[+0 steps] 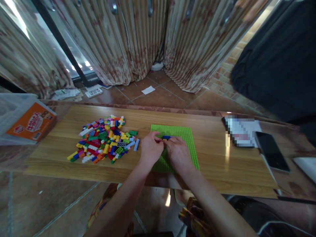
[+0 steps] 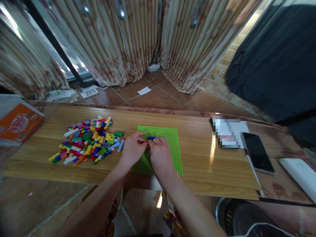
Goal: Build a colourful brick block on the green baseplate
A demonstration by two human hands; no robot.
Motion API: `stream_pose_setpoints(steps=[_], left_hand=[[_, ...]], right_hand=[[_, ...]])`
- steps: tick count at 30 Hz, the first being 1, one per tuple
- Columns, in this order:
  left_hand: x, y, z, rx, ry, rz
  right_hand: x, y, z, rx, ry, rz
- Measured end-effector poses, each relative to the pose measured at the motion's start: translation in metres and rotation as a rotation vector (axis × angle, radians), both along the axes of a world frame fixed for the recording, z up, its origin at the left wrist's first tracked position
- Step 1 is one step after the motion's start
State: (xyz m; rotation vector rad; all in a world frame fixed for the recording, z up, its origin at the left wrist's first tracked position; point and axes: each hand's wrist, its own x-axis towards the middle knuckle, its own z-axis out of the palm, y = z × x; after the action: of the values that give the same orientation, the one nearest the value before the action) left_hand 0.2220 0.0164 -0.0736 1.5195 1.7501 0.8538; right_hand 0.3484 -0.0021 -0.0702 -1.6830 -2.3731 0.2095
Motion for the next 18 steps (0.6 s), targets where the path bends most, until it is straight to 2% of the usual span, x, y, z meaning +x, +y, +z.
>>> stream_pose_setpoints(steps=[3,7,9,11,14,18], left_hand=[[0.000,-0.003,0.000,0.016,-0.012,-0.022],[-0.002,-0.002,-0.003,0.000,-0.061,-0.046],[-0.005,0.000,-0.006,-0.015,-0.110,-0.054],[-0.008,0.000,-0.005,0.003,-0.109,-0.059],[-0.013,-0.003,0.002,0.104,0.033,-0.088],[-0.015,-0.013,0.013,0.282,0.294,-0.208]], right_hand=[[0.003,-0.002,-0.003,0.048,0.102,-0.003],[0.015,-0.005,0.003,0.195,0.370,-0.033],[0.024,-0.006,0.010,0.288,0.481,-0.124],[0.035,-0.005,0.015,0.320,0.573,-0.261],[0.049,-0.003,0.018,0.226,0.675,-0.431],[0.059,-0.001,0.014,0.039,0.587,-0.431]])
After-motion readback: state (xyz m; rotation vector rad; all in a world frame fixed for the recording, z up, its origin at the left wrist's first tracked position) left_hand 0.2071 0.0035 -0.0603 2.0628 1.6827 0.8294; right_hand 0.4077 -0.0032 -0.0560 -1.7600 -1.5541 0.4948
